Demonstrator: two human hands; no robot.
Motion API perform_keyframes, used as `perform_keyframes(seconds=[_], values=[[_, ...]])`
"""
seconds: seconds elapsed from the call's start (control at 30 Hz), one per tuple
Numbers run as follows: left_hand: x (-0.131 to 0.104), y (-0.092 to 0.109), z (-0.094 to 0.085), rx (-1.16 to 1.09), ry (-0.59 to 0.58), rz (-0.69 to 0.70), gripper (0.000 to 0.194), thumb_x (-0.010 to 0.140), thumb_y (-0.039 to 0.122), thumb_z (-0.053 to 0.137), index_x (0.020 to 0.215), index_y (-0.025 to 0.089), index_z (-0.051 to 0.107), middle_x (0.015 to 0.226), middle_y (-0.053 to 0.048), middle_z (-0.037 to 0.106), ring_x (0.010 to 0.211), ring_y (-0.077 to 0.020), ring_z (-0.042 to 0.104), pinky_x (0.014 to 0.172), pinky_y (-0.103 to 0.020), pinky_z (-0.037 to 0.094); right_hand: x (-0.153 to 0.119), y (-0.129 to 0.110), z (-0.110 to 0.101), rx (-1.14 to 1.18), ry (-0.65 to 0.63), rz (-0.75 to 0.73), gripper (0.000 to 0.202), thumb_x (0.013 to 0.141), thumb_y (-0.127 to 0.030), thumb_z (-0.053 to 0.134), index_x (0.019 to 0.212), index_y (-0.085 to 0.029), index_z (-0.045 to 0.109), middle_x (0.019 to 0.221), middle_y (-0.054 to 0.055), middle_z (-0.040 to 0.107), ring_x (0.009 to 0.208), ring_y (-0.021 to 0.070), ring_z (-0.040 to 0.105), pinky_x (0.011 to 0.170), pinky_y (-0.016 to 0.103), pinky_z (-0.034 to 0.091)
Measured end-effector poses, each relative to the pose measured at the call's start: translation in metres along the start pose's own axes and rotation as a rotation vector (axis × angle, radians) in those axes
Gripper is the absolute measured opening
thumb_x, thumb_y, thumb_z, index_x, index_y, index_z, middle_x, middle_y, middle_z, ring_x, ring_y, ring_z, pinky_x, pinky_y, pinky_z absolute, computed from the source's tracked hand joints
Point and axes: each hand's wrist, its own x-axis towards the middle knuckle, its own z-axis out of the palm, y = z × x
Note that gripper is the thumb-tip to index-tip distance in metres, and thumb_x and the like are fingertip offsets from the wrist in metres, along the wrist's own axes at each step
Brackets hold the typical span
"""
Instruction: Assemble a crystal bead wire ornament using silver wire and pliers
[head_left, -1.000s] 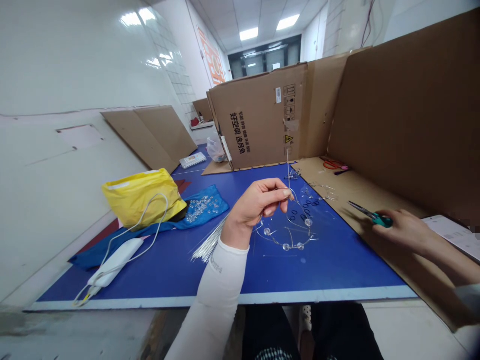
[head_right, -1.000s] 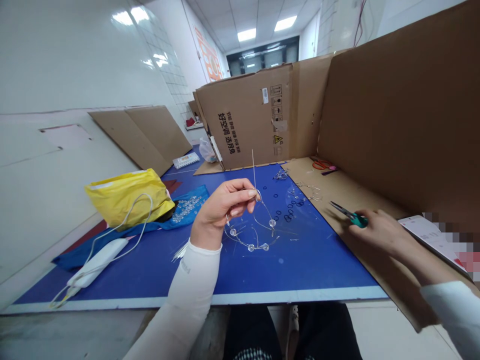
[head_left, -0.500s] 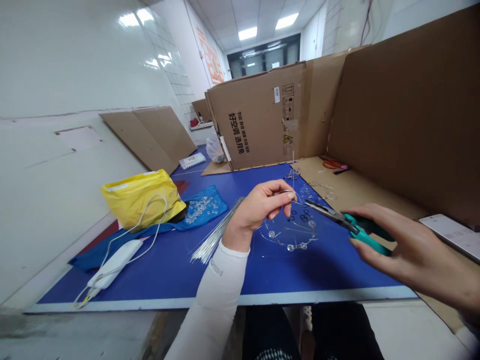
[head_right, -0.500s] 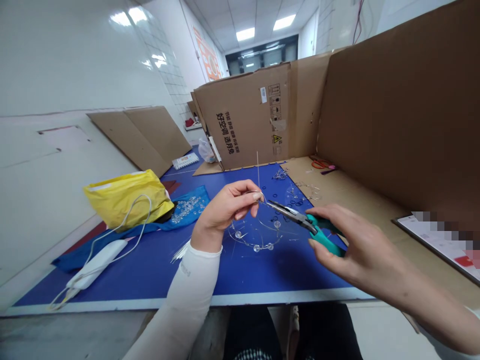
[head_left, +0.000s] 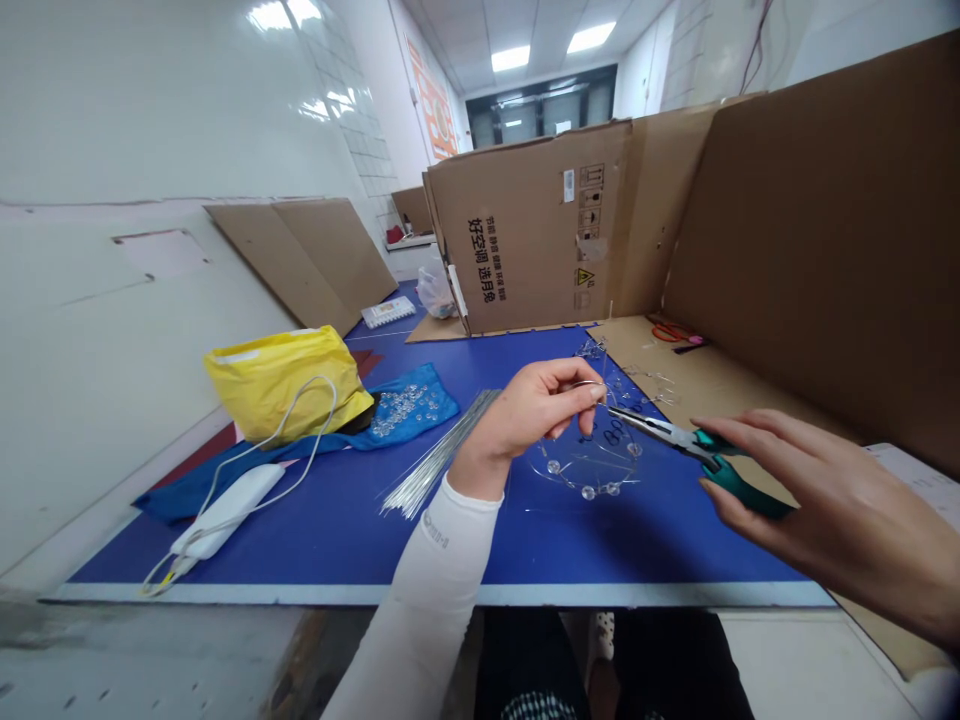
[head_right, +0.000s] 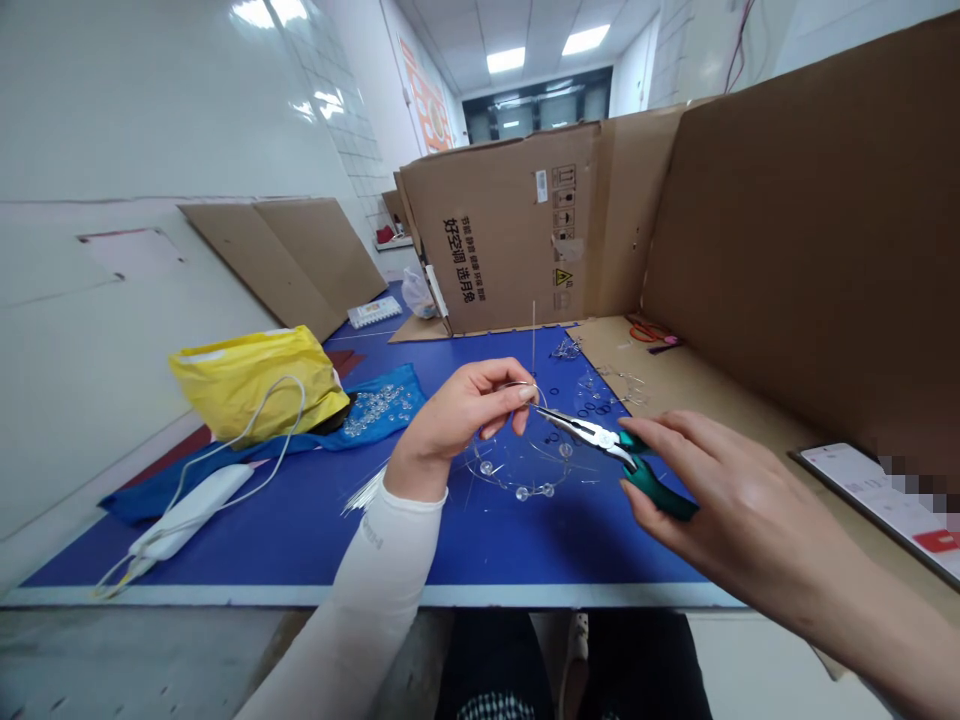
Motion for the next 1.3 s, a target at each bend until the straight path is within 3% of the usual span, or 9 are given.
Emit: perform_keyframes(seconds=[0.4, 0.67, 0.9, 1.03, 1.3], values=[[-0.0025, 0.0071, 0.0042, 0.083, 0.027, -0.011, 0.017, 0.091, 0.032, 0.063, 0.087, 0.015, 0.064, 0.061, 0.004, 0.063, 0.042, -0.0022, 0.041, 0.043, -0.016, 0.032, 0.0049, -0.0013, -0.0019, -0.128, 0.012, -0.051, 0.029, 0.095, -0.033, 0.058, 0.118, -0.016, 0.062, 0.098, 0.009, 0.068, 0.068, 0.0192, 0.065, 0.056, 0.033, 0.052], [-0.0025, 0.0085, 0.0064, 0.14, 0.031, -0.031, 0.017, 0.092, 0.032, 0.062, 0.088, 0.016, 0.066, 0.063, 0.004, 0.064, 0.044, -0.0023, 0.042, 0.045, -0.016, 0.035, 0.0057, -0.001, -0.0045, -0.16, -0.028, -0.09, 0.03, 0.098, -0.034, 0.051, 0.118, -0.014, 0.061, 0.098, 0.01, 0.068, 0.066, 0.0199, 0.064, 0.054, 0.034, 0.051], [-0.0019, 0.0074, 0.0059, 0.099, 0.041, -0.026, 0.018, 0.091, 0.033, 0.062, 0.086, 0.016, 0.065, 0.062, 0.004, 0.064, 0.043, -0.0027, 0.041, 0.043, -0.017, 0.033, 0.0033, 0.0012, -0.0071, -0.081, -0.034, -0.003, 0.035, 0.095, -0.035, 0.058, 0.124, -0.015, 0.061, 0.106, 0.01, 0.067, 0.076, 0.0205, 0.068, 0.064, 0.036, 0.056], [-0.0007, 0.006, 0.006, 0.084, 0.033, -0.036, 0.017, 0.09, 0.032, 0.063, 0.085, 0.016, 0.064, 0.061, 0.004, 0.064, 0.043, -0.0026, 0.041, 0.044, -0.016, 0.033, 0.0006, 0.0029, -0.0064, -0.084, -0.032, -0.028, 0.035, 0.094, -0.033, 0.061, 0.123, -0.015, 0.061, 0.108, 0.01, 0.066, 0.08, 0.0208, 0.068, 0.067, 0.035, 0.056], [-0.0006, 0.0038, 0.0062, 0.085, 0.028, -0.012, 0.018, 0.09, 0.033, 0.063, 0.087, 0.016, 0.066, 0.062, 0.004, 0.064, 0.043, -0.0024, 0.042, 0.043, -0.016, 0.033, 0.0041, -0.0002, -0.0089, -0.107, -0.045, -0.052, 0.029, 0.095, -0.031, 0.058, 0.118, -0.015, 0.062, 0.1, 0.008, 0.067, 0.07, 0.0189, 0.065, 0.056, 0.034, 0.052]])
